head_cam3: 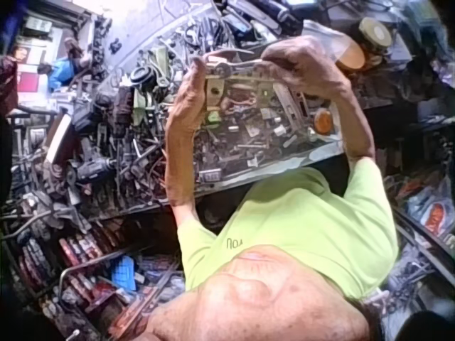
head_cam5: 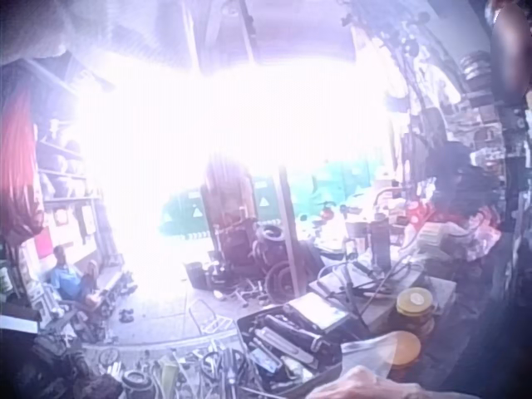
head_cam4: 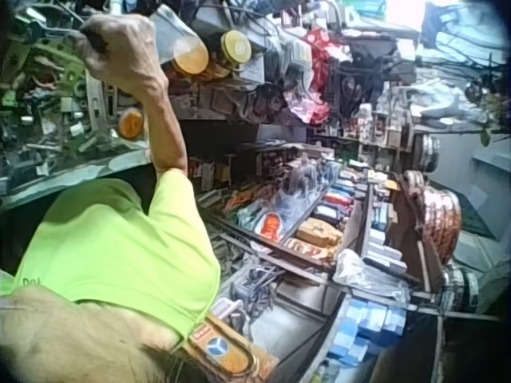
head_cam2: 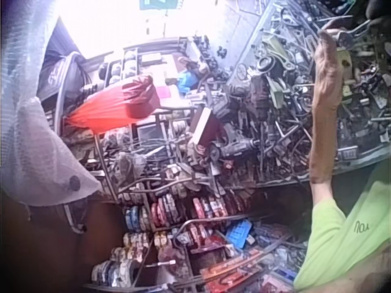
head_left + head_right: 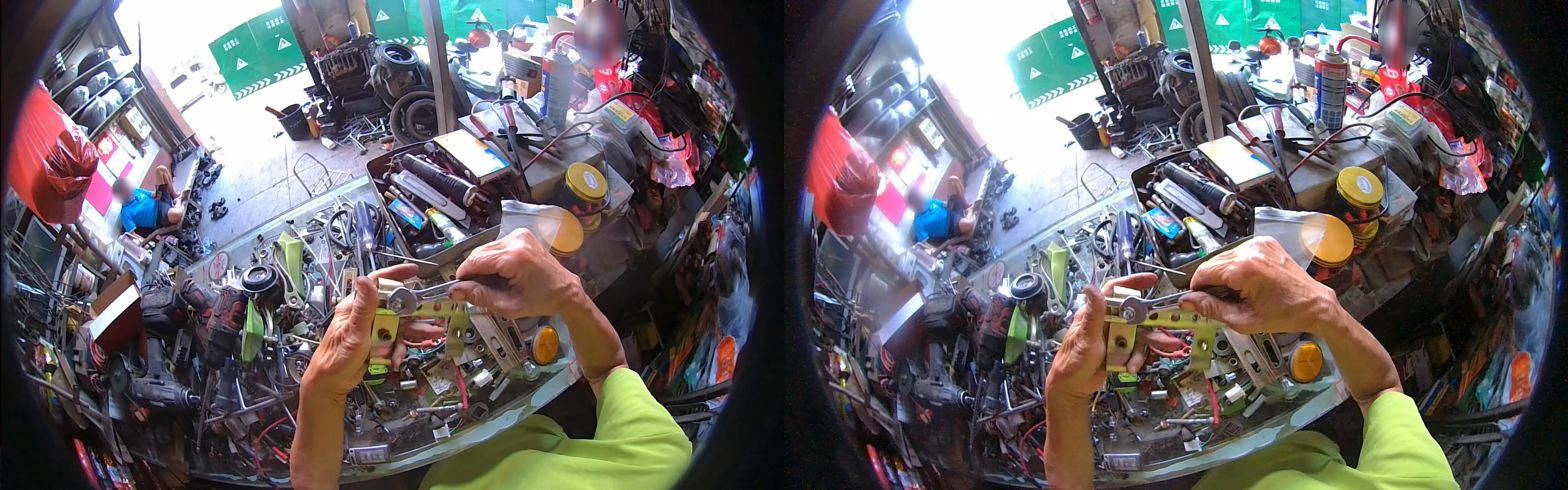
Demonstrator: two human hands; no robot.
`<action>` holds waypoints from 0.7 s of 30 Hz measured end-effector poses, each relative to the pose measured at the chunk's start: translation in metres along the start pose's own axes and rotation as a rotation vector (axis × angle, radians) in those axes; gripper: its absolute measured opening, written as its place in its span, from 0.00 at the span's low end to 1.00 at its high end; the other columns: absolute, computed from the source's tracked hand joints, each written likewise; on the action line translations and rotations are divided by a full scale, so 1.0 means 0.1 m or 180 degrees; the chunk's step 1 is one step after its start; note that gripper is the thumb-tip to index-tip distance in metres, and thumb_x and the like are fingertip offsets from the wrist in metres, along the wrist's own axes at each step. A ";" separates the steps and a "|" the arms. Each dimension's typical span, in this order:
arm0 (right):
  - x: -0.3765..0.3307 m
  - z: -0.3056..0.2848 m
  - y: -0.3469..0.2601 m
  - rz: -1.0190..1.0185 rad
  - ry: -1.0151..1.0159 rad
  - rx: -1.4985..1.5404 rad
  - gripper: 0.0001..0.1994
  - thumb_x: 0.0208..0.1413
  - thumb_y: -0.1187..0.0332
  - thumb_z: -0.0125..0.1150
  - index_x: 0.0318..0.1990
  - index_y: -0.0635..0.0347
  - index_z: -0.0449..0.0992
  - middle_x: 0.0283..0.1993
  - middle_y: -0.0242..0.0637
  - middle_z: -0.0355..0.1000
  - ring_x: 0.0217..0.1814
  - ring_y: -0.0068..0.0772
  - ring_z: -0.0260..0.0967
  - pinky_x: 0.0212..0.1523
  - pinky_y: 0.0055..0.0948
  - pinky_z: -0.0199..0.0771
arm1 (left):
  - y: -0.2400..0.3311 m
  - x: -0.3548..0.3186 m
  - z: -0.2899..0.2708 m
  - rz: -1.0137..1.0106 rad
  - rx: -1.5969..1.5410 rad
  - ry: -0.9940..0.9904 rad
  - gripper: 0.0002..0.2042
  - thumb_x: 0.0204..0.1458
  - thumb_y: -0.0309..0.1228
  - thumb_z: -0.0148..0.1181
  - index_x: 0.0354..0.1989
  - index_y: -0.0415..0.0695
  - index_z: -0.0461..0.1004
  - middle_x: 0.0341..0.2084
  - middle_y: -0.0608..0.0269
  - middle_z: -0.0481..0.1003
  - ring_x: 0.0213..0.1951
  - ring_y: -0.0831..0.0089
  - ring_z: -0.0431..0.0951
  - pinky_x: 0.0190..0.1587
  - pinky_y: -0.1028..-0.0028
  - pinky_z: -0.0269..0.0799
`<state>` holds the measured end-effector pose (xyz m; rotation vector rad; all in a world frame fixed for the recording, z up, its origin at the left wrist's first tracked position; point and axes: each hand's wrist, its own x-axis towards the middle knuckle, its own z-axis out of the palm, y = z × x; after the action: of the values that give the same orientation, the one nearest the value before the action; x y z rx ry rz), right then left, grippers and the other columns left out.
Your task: The person assembles a metal bracket by inserting a bolt and tightening it with a wrench. They repeatedly adjust the bolt and reposition the bracket while working at a cluttered workbench.
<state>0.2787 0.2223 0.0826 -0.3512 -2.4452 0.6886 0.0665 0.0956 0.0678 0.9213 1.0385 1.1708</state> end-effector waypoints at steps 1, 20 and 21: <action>0.00 0.01 -0.01 0.0014 0.0015 -0.0072 0.12 0.54 0.60 0.63 0.29 0.60 0.77 0.20 0.41 0.69 0.22 0.46 0.69 0.24 0.38 0.65 | -0.01 0.01 0.02 0.0048 -0.0060 0.0043 0.41 0.54 0.65 0.39 0.60 0.37 0.59 0.38 0.49 0.78 0.33 0.66 0.83 0.21 0.80 0.69; 0.02 0.01 0.08 0.0120 -0.0349 0.0231 0.10 0.51 0.64 0.68 0.29 0.64 0.79 0.20 0.40 0.71 0.19 0.36 0.69 0.21 0.30 0.65 | -0.03 0.01 0.00 -0.0099 -0.0517 -0.0117 0.39 0.54 0.67 0.35 0.50 0.38 0.65 0.29 0.50 0.78 0.28 0.66 0.83 0.13 0.81 0.68; 0.02 0.00 0.08 0.0271 -0.0437 0.0212 0.11 0.51 0.64 0.68 0.29 0.64 0.79 0.20 0.40 0.71 0.19 0.35 0.69 0.21 0.29 0.65 | -0.04 0.01 -0.01 -0.0054 -0.0538 -0.0051 0.39 0.54 0.67 0.34 0.50 0.38 0.64 0.30 0.50 0.77 0.28 0.63 0.83 0.13 0.81 0.68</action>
<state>0.2779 0.2295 0.0793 -0.3954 -2.5409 0.8541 0.0666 0.0961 0.0640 0.7865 0.9175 1.2154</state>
